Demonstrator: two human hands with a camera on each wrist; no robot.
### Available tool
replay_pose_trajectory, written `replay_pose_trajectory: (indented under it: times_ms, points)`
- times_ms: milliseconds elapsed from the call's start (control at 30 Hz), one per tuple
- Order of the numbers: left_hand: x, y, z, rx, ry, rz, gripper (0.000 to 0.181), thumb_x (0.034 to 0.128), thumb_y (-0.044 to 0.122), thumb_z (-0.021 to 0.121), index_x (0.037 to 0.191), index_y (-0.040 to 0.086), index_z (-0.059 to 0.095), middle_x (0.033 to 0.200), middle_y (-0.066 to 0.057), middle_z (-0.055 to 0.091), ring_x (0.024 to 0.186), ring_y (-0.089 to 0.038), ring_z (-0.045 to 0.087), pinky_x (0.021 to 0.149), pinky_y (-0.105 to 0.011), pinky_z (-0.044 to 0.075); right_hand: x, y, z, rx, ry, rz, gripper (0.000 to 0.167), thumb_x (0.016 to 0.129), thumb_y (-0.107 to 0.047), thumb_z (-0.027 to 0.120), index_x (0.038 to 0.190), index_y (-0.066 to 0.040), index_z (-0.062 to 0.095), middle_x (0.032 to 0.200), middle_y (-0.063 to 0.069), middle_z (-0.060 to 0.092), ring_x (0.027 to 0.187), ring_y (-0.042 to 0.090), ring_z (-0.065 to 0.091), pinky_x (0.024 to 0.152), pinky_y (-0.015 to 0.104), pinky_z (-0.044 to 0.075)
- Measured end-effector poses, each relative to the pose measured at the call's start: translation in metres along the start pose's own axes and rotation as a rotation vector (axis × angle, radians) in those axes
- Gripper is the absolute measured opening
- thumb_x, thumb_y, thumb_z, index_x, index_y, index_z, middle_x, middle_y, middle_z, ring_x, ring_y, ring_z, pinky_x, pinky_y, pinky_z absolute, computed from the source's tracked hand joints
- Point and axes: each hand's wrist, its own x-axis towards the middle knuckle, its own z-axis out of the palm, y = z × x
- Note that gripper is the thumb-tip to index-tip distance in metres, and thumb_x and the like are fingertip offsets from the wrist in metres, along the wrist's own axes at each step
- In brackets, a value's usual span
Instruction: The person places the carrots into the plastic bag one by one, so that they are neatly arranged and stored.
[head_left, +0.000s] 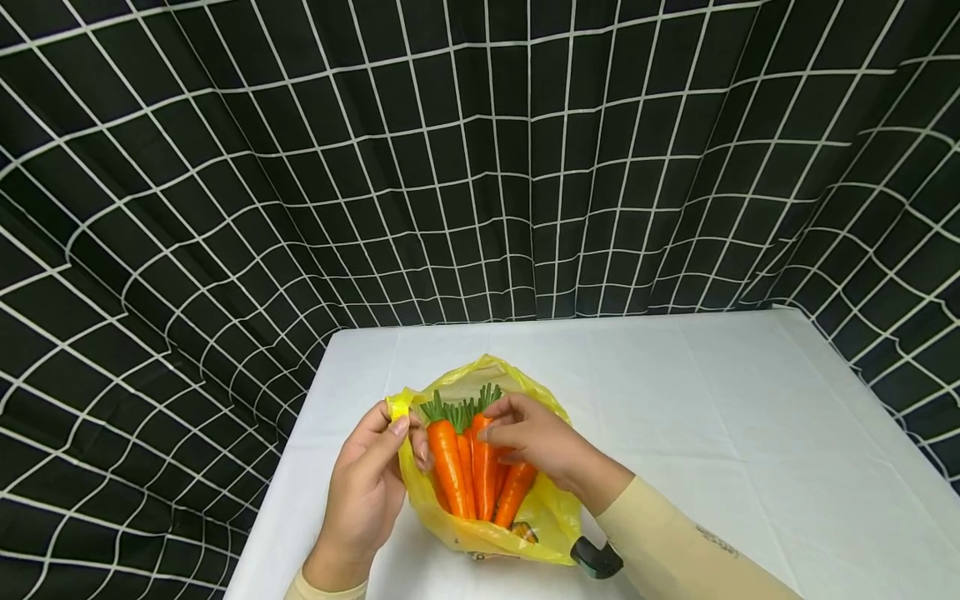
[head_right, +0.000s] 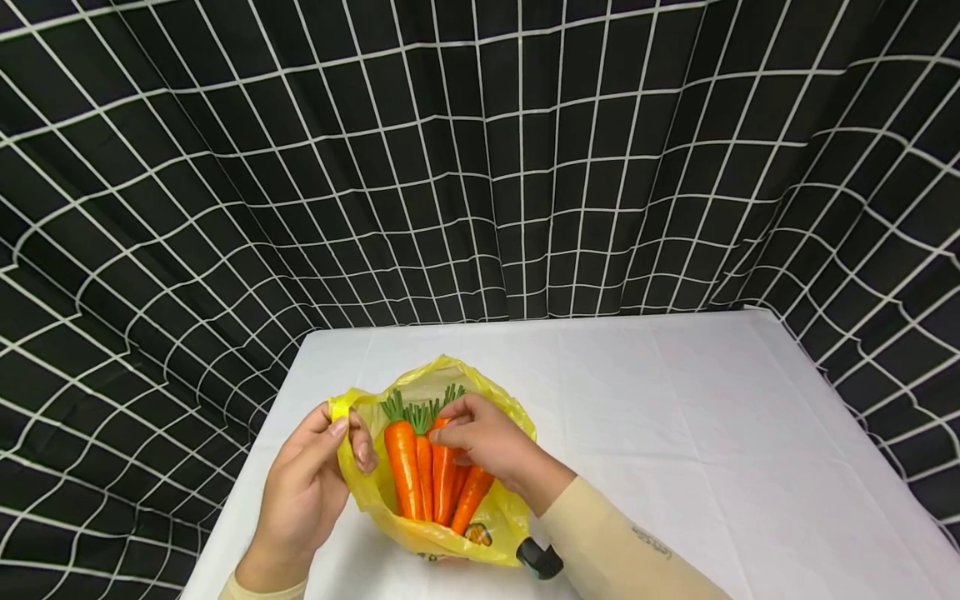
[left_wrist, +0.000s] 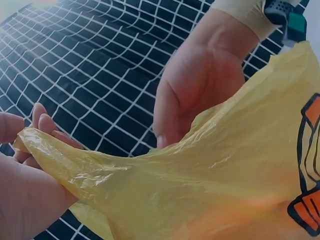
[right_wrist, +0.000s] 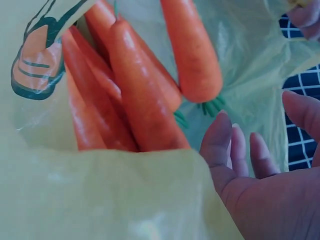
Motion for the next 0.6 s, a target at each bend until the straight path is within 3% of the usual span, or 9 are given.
replay_pose_trajectory:
  times_ms: [133,333,467,600]
  points:
    - [-0.001,0.001,-0.004,0.042,0.024,-0.008,0.017,0.1166,0.009,0.046,0.114,-0.005,0.054,0.089,-0.01,0.058,0.081,-0.021,0.058,0.077,-0.028,0.055,-0.005,-0.005,-0.004,0.016,-0.013,-0.015,0.047,0.098,-0.015,0.078,0.135,0.007,0.057,0.12,0.018,0.066,0.114,0.04,0.066,0.098,0.051,0.059]
    - [-0.003,0.004,-0.013,0.151,0.039,-0.05,0.019,0.116,0.009,0.048,0.112,-0.009,0.052,0.092,-0.012,0.058,0.085,-0.023,0.059,0.082,-0.032,0.056,-0.016,-0.014,-0.014,0.01,-0.035,-0.048,0.041,0.103,-0.02,0.073,0.134,0.003,0.057,0.128,0.019,0.064,0.115,0.039,0.064,0.097,0.049,0.059]
    - [-0.002,0.011,-0.022,0.295,0.056,-0.056,0.022,0.1157,0.01,0.049,0.107,-0.011,0.051,0.095,-0.017,0.06,0.09,-0.027,0.061,0.084,-0.033,0.055,-0.025,-0.021,-0.023,0.012,-0.026,-0.065,0.043,0.104,-0.021,0.072,0.136,0.004,0.055,0.125,0.019,0.062,0.114,0.038,0.062,0.096,0.049,0.059]
    - [0.001,0.019,-0.031,0.488,0.139,-0.045,0.021,0.1135,0.01,0.056,0.104,-0.009,0.058,0.092,-0.019,0.064,0.087,-0.029,0.062,0.081,-0.032,0.055,-0.033,-0.028,-0.036,0.015,0.006,-0.079,0.045,0.106,-0.022,0.07,0.137,0.005,0.053,0.125,0.019,0.06,0.115,0.038,0.062,0.097,0.048,0.059]
